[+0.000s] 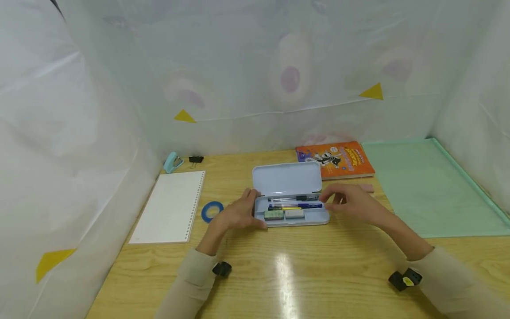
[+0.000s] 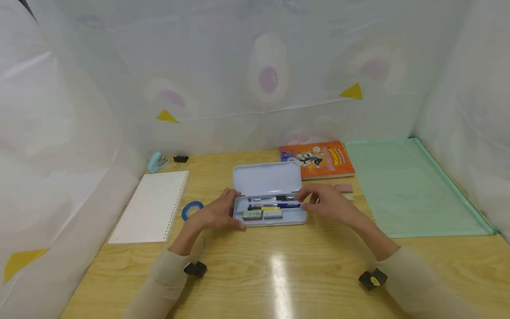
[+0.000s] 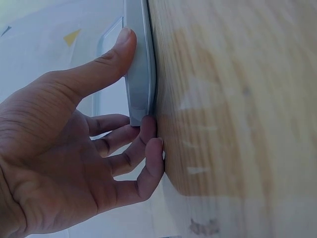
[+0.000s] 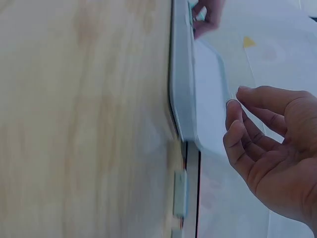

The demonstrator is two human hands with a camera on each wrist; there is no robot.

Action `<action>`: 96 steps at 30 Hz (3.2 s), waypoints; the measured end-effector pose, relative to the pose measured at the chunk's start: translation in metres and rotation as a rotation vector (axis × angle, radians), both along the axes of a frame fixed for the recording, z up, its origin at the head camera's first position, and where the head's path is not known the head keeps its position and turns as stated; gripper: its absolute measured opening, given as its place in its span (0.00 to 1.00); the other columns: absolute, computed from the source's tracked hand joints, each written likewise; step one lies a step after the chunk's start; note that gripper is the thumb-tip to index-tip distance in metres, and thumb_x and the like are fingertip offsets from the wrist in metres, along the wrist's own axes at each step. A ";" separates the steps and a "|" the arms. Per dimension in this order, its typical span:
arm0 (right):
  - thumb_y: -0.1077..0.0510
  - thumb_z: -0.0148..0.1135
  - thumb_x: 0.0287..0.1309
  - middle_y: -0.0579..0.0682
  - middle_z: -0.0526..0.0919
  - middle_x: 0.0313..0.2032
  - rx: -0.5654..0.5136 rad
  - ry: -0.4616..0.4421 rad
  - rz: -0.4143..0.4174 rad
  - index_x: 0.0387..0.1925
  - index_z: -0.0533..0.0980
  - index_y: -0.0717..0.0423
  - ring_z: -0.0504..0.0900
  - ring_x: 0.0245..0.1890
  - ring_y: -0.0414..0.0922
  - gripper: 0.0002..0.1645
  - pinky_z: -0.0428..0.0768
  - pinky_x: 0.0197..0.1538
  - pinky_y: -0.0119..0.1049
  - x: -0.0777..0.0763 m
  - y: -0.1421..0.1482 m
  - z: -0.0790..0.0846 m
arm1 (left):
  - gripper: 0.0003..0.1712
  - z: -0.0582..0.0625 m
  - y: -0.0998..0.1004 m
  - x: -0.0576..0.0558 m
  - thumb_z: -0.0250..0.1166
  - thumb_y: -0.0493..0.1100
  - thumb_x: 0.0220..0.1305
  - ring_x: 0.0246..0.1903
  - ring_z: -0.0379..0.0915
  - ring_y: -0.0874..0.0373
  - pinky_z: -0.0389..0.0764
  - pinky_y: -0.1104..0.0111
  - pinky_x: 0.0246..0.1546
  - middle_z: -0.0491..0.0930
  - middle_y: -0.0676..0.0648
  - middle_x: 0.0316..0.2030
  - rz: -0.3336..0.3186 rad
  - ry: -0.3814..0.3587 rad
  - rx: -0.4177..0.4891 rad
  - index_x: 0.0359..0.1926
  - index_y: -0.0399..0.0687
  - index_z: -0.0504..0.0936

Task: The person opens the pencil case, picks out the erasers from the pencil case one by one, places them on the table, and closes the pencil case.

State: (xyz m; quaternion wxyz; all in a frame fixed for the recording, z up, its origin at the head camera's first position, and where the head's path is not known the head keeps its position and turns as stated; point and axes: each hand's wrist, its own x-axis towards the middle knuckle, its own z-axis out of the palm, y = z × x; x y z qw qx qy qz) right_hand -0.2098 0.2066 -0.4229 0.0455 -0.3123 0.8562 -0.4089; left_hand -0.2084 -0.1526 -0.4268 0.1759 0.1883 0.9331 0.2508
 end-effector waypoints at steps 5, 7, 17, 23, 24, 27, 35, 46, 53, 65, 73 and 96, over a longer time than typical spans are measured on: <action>0.67 0.69 0.64 0.54 0.86 0.46 -0.004 -0.028 0.082 0.49 0.83 0.58 0.80 0.33 0.38 0.12 0.80 0.33 0.34 0.001 -0.029 -0.009 | 0.53 0.001 0.001 -0.001 0.80 0.55 0.58 0.52 0.69 0.50 0.76 0.56 0.57 0.64 0.41 0.61 -0.004 0.002 0.000 0.74 0.41 0.59; 0.67 0.69 0.64 0.53 0.86 0.46 0.005 -0.011 0.107 0.48 0.83 0.58 0.80 0.33 0.38 0.12 0.80 0.34 0.34 0.000 -0.039 -0.012 | 0.54 0.000 0.000 -0.001 0.80 0.55 0.58 0.52 0.69 0.49 0.76 0.56 0.58 0.64 0.41 0.61 -0.002 0.000 0.001 0.74 0.41 0.59; 0.71 0.71 0.57 0.50 0.81 0.40 0.062 0.040 0.123 0.43 0.84 0.55 0.75 0.33 0.38 0.13 0.78 0.38 0.33 -0.005 -0.068 -0.020 | 0.53 0.002 0.001 0.001 0.79 0.55 0.59 0.52 0.69 0.50 0.75 0.55 0.59 0.64 0.42 0.62 0.002 -0.010 0.005 0.74 0.41 0.59; 0.70 0.72 0.56 0.48 0.80 0.39 0.117 0.039 0.087 0.41 0.83 0.54 0.74 0.33 0.40 0.13 0.77 0.38 0.33 -0.004 -0.073 -0.020 | 0.53 0.004 0.003 0.001 0.80 0.54 0.58 0.52 0.69 0.50 0.76 0.56 0.58 0.65 0.42 0.61 0.000 -0.006 0.005 0.74 0.41 0.60; 0.70 0.72 0.56 0.47 0.80 0.39 0.125 0.043 0.082 0.41 0.83 0.53 0.74 0.33 0.41 0.14 0.77 0.38 0.33 -0.004 -0.073 -0.021 | 0.53 0.004 0.003 0.001 0.80 0.54 0.58 0.52 0.69 0.50 0.76 0.56 0.58 0.65 0.42 0.61 0.001 -0.007 0.007 0.74 0.41 0.60; 0.70 0.73 0.55 0.47 0.80 0.38 0.129 0.058 0.084 0.41 0.82 0.53 0.76 0.35 0.42 0.14 0.78 0.39 0.34 -0.004 -0.074 -0.022 | 0.53 0.004 0.002 0.002 0.80 0.54 0.58 0.53 0.69 0.50 0.76 0.56 0.59 0.65 0.41 0.62 0.004 -0.008 0.008 0.74 0.41 0.60; 0.73 0.69 0.53 0.46 0.82 0.36 0.121 0.079 0.084 0.38 0.81 0.53 0.78 0.35 0.41 0.15 0.79 0.38 0.34 -0.003 -0.078 -0.021 | 0.54 0.000 -0.003 0.001 0.80 0.55 0.57 0.53 0.70 0.50 0.76 0.55 0.58 0.65 0.42 0.60 0.013 0.005 0.011 0.74 0.41 0.60; 0.69 0.69 0.57 0.44 0.82 0.38 0.010 0.005 0.001 0.41 0.82 0.49 0.76 0.30 0.41 0.14 0.77 0.32 0.35 -0.003 -0.053 -0.011 | 0.55 -0.002 -0.002 0.001 0.80 0.55 0.57 0.54 0.69 0.49 0.75 0.54 0.60 0.64 0.41 0.61 -0.005 0.004 0.010 0.74 0.40 0.59; 0.69 0.71 0.58 0.45 0.85 0.39 0.019 0.026 -0.125 0.41 0.83 0.50 0.79 0.33 0.41 0.14 0.79 0.36 0.35 -0.004 0.000 -0.005 | 0.55 -0.001 0.000 0.000 0.79 0.56 0.58 0.54 0.69 0.50 0.75 0.56 0.59 0.64 0.42 0.63 -0.004 0.004 -0.007 0.75 0.42 0.59; 0.69 0.73 0.57 0.46 0.84 0.39 0.172 -0.004 -0.160 0.40 0.82 0.51 0.75 0.30 0.36 0.13 0.75 0.33 0.34 -0.002 0.053 -0.011 | 0.55 0.001 0.001 0.001 0.79 0.56 0.58 0.52 0.69 0.50 0.76 0.55 0.58 0.64 0.41 0.63 -0.004 0.000 -0.013 0.75 0.41 0.58; 0.70 0.70 0.58 0.46 0.84 0.40 0.154 0.024 -0.147 0.41 0.83 0.52 0.77 0.32 0.36 0.13 0.77 0.31 0.34 -0.001 0.055 -0.017 | 0.55 -0.001 0.002 0.000 0.79 0.56 0.58 0.53 0.68 0.51 0.75 0.56 0.59 0.64 0.42 0.62 -0.012 0.001 0.004 0.75 0.41 0.58; 0.68 0.71 0.61 0.50 0.85 0.44 0.046 0.057 0.066 0.47 0.83 0.56 0.80 0.34 0.36 0.13 0.81 0.37 0.33 0.006 -0.046 -0.015 | 0.55 0.001 0.001 0.002 0.80 0.56 0.58 0.53 0.70 0.50 0.76 0.55 0.59 0.64 0.42 0.63 0.009 -0.004 -0.009 0.75 0.41 0.58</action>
